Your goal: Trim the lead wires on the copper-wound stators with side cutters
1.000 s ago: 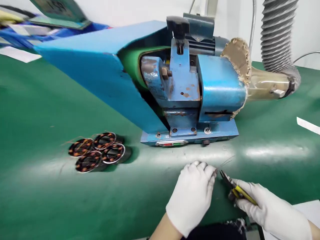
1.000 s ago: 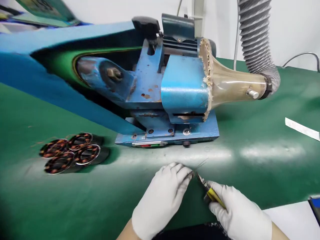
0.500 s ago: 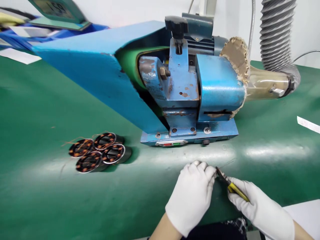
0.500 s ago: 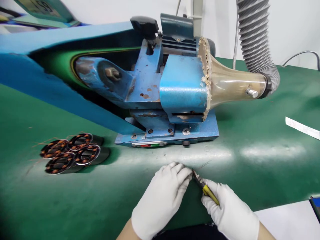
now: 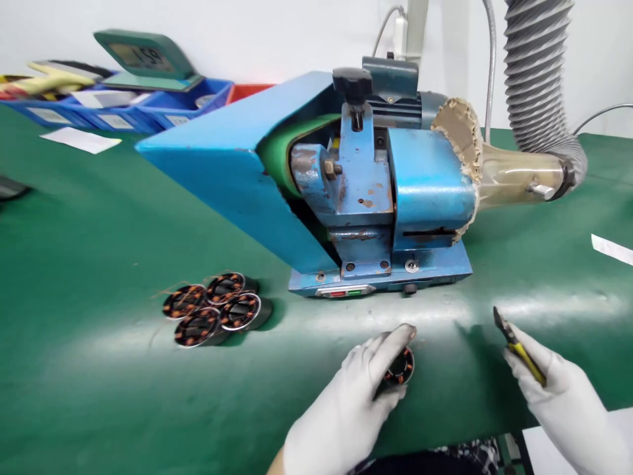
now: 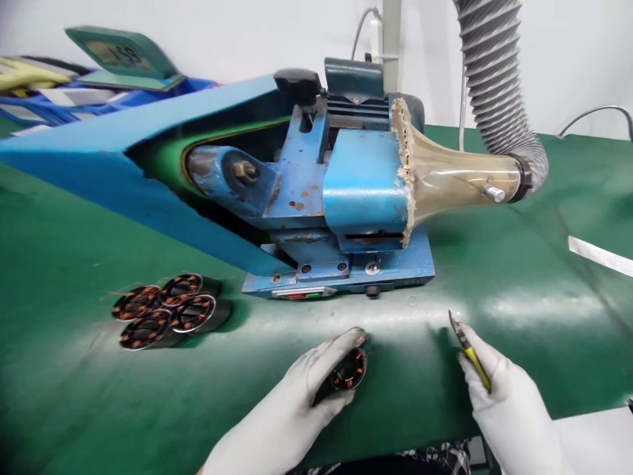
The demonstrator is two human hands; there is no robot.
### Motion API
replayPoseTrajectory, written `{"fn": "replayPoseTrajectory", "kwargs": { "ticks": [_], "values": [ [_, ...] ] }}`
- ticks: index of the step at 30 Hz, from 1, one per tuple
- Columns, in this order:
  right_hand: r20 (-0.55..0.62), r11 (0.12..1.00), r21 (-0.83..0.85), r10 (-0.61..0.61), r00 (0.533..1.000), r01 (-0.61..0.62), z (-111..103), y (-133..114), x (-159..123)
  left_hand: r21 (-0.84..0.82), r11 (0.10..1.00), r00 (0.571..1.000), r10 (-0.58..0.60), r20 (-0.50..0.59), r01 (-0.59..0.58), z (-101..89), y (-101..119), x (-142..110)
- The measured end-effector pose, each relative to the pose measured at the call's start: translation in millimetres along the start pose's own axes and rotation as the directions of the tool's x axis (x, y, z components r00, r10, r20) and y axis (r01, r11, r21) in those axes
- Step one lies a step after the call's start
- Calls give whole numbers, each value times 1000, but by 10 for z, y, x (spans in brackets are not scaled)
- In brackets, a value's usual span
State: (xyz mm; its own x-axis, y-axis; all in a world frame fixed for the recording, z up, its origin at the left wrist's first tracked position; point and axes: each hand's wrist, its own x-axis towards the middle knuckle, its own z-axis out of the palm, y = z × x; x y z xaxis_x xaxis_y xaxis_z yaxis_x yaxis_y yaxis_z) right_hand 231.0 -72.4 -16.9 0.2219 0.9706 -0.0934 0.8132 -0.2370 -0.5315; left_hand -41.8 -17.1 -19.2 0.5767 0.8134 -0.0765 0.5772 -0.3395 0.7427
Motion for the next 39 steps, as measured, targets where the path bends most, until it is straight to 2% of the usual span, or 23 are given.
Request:
{"fn": "replayPoseTrajectory", "kwargs": {
  "ticks": [2, 4, 5, 7, 9, 11, 12, 14, 15, 16, 19, 21, 24, 25, 27, 30, 32, 33, 36, 37, 39],
  "values": [
    [-55, 982, -188, -43, 998, 32, -9, 3, 0, -34, 995, 989, -100, -110, 97, 79, -18, -32],
    [-72, 933, -357, -74, 995, 44, 12, -65, 13, -130, 977, 947, -199, -251, 170, 148, -3, -28],
    [-78, 907, -419, -87, 993, 46, 30, -105, 23, -201, 966, 917, -223, -331, 162, 162, 6, -24],
    [-89, 877, -476, -114, 989, 59, 69, -156, 51, -338, 939, 835, -240, -495, 69, 139, 9, -37],
    [-94, 880, -470, -124, 988, 66, 93, -148, 83, -442, 897, 725, -288, -625, -26, 64, -5, -85],
    [-58, 901, -426, -122, 991, 86, 94, -95, 108, -542, 839, 623, -395, -675, -55, -17, -19, -145],
    [-34, 910, -403, -124, 992, 100, 88, -64, 116, -592, 805, 586, -457, -669, -48, -46, -22, -170],
    [8, 915, -381, -138, 990, 131, 74, -12, 118, -656, 755, 550, -539, -638, -22, -77, -21, -197],
    [16, 909, -392, -146, 989, 141, 70, 4, 115, -662, 749, 561, -544, -623, -8, -81, -16, -198],
    [17, 896, -418, -155, 988, 148, 69, 13, 111, -659, 752, 592, -534, -603, 6, -84, -8, -191],
    [43, 839, -511, -196, 980, 190, 88, 18, 114, -600, 799, 746, -416, -521, 27, -104, 24, -139],
    [79, 806, -540, -239, 968, 243, 110, 17, 140, -517, 856, 822, -300, -485, 8, -139, 43, -98],
    [113, 786, -543, -279, 954, 294, 140, 33, 226, -304, 951, 903, -79, -421, -59, -209, 52, -69],
    [118, 787, -535, -290, 950, 307, 150, 44, 266, -211, 976, 929, -22, -371, -61, -232, 51, -71],
    [109, 790, -519, -317, 942, 326, 176, 71, 356, -1, 1000, 974, 11, -225, -11, -271, 48, -83],
    [22, 793, -524, -353, 935, 311, 233, 91, 464, 271, 962, 999, -36, -22, 41, -305, 62, -74],
    [-48, 806, -525, -350, 936, 274, 273, 56, 472, 339, 941, 998, -19, 67, -5, -291, 91, -33],
    [-89, 822, -512, -339, 937, 249, 289, 16, 449, 353, 935, 997, -10, 75, -17, -267, 109, -9],
    [-177, 924, -320, -277, 945, 210, 316, -190, 295, 401, 916, 999, -19, -32, 30, -107, 142, 18],
    [-152, 955, -201, -251, 956, 219, 319, -278, 232, 418, 907, 996, -22, -89, 57, -32, 132, 1],
    [5, 978, 34, -205, 979, 205, 328, -462, 124, 438, 891, 978, -31, -205, 120, 120, 66, -66]
  ]
}}
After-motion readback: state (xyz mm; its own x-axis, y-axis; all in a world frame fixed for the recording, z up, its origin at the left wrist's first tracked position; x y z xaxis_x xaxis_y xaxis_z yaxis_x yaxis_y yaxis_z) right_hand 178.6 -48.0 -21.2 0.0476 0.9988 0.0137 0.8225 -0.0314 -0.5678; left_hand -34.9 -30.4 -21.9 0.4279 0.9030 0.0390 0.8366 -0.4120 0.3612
